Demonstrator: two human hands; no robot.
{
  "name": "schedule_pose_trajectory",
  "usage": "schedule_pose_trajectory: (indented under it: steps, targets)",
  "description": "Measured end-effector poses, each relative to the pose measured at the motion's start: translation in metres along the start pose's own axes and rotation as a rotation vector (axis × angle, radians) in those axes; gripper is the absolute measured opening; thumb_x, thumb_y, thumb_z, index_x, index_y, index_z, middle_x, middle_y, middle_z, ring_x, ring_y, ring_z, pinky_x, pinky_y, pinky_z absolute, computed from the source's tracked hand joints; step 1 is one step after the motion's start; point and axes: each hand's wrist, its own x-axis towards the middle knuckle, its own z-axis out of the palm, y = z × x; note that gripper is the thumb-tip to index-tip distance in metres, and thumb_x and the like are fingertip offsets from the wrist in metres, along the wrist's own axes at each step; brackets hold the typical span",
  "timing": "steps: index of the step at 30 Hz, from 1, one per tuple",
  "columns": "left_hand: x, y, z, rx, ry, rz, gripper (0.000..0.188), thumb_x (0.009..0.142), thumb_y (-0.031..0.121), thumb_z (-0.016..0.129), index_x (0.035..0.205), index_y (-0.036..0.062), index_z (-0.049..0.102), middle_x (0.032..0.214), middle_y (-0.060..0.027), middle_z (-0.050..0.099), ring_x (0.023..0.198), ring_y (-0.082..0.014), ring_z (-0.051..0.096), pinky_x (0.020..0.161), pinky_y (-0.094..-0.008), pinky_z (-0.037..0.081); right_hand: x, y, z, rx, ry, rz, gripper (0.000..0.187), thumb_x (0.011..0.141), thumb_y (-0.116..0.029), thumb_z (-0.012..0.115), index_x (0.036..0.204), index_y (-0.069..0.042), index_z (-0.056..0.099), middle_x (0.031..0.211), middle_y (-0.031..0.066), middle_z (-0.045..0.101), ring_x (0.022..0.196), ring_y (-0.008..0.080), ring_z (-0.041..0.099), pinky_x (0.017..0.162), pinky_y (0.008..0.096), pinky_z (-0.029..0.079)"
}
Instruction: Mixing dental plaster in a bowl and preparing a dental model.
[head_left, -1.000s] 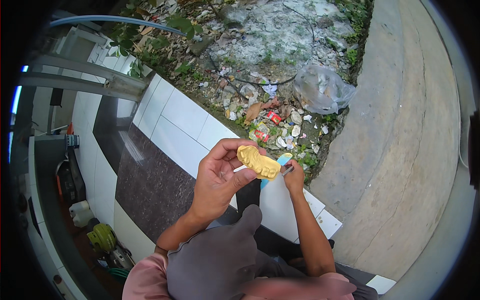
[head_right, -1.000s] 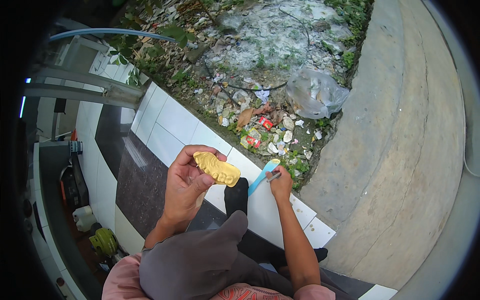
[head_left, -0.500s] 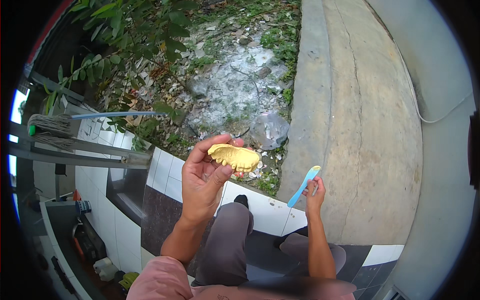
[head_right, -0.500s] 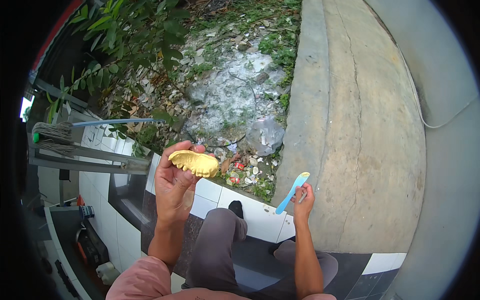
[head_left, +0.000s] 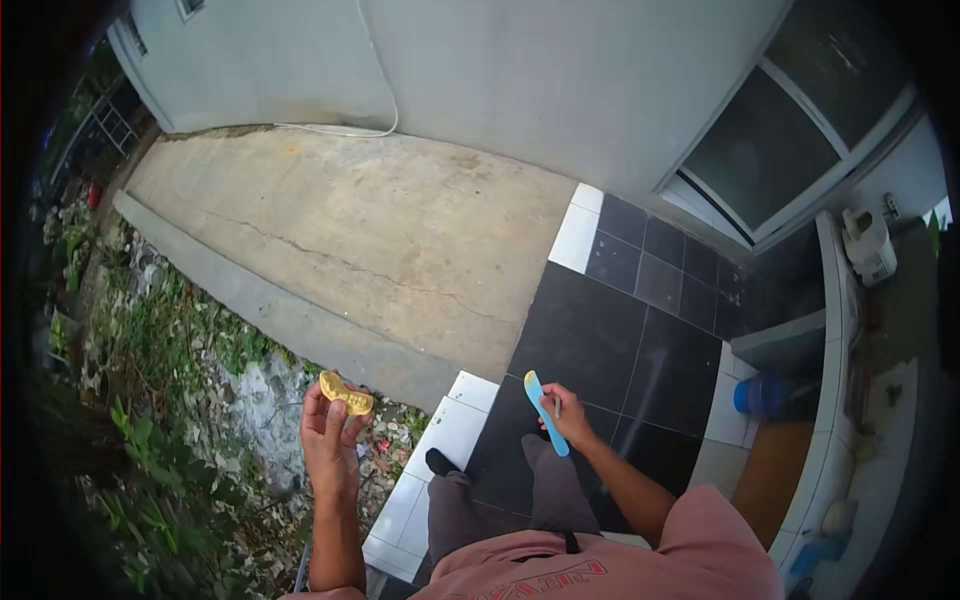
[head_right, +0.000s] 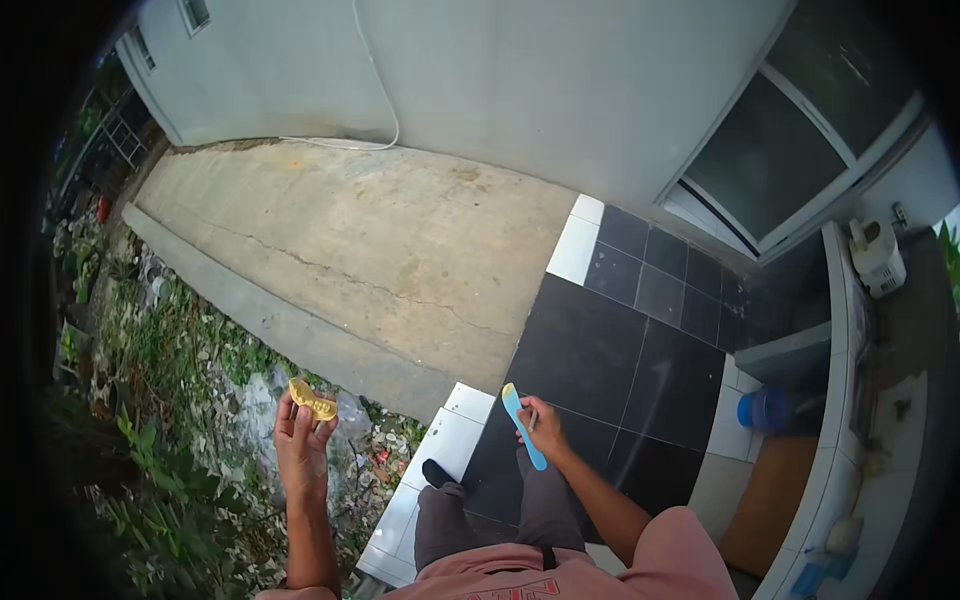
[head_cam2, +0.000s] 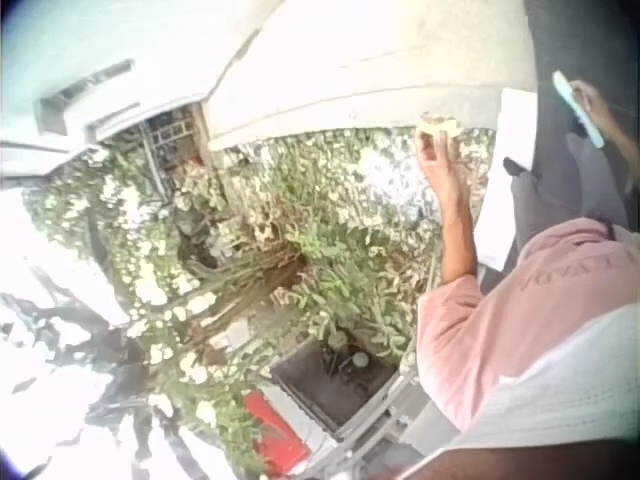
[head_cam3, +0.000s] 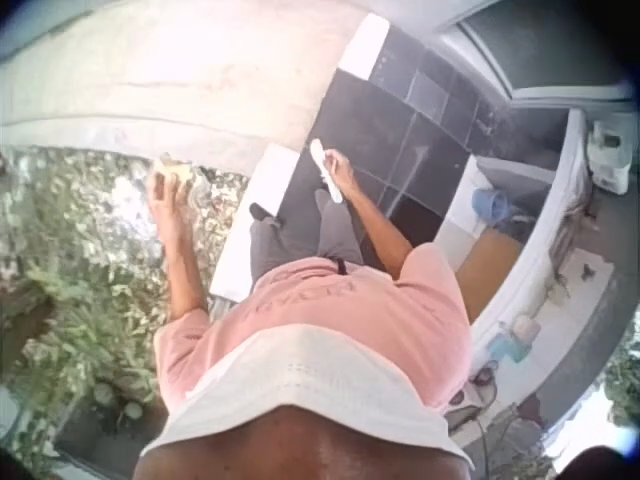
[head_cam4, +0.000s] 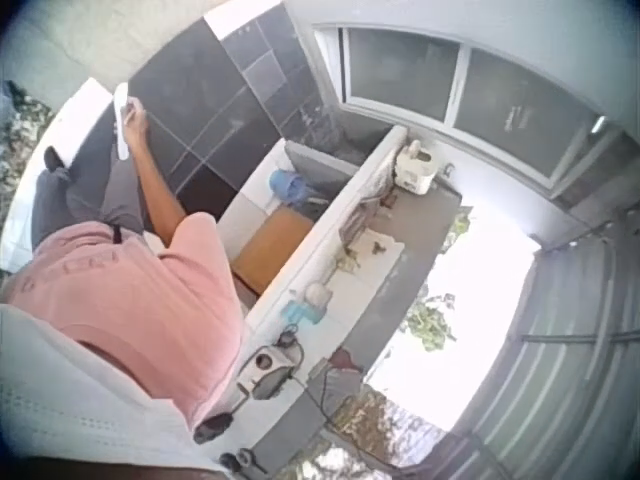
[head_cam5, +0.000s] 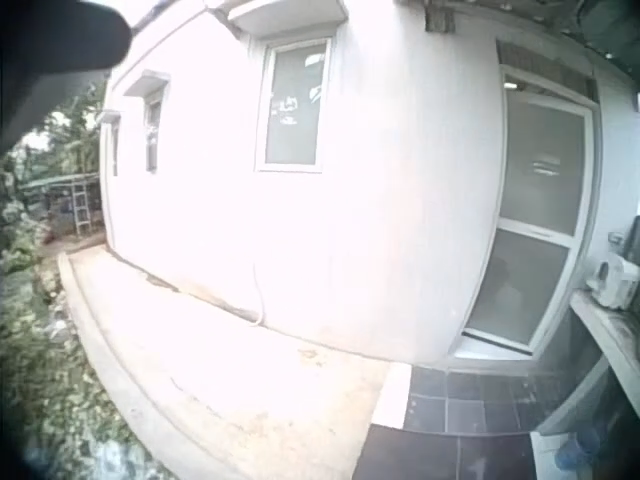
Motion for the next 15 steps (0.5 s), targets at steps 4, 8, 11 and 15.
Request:
schedule_pose_trajectory:
  steps: [4,8,11,15]
  targets:
    - [-0.051,-0.046,0.084,0.213,-0.246,-0.193,0.033,0.093,0.019,0.060,0.123,0.0072,0.050,0.105,-0.0045,0.061,0.097,-0.0185,0.063,0.074,-0.0293,0.054,-0.103,0.056,-0.112,0.134,0.311,0.025,0.024,0.094,-0.015,0.056,0.113,-0.001,0.060,0.080,0.0070,0.062,0.063,0.0117,0.062,0.055,0.0268,0.054]
    - [-0.107,-0.138,0.186,0.317,-0.492,-0.549,0.029,0.096,0.021,0.056,0.123,0.0104,0.052,0.105,-0.0035,0.061,0.097,-0.0178,0.063,0.075,-0.0284,0.052,-0.229,0.116,-0.195,0.217,0.659,0.223,0.025,0.091,-0.016,0.061,0.111,-0.001,0.062,0.083,0.0102,0.067,0.065,0.0130,0.066,0.056,0.0271,0.055]
    - [-0.163,-0.208,0.293,0.330,-0.760,-0.825,0.029,0.098,0.020,0.051,0.125,0.0102,0.053,0.106,-0.0041,0.061,0.097,-0.0191,0.062,0.077,-0.0283,0.053,-0.317,0.158,-0.251,0.301,0.928,0.332,0.024,0.089,-0.016,0.064,0.108,-0.002,0.064,0.076,0.0092,0.067,0.065,0.0128,0.067,0.058,0.0263,0.054]
    - [-0.247,-0.253,0.423,0.230,-1.135,-0.949,0.035,0.097,0.020,0.054,0.130,0.0089,0.049,0.110,-0.0061,0.059,0.101,-0.0207,0.062,0.080,-0.0274,0.056,-0.411,0.188,-0.316,0.353,1.206,0.443,0.028,0.085,-0.015,0.069,0.109,-0.002,0.063,0.076,0.0088,0.067,0.064,0.0130,0.066,0.058,0.0270,0.053]
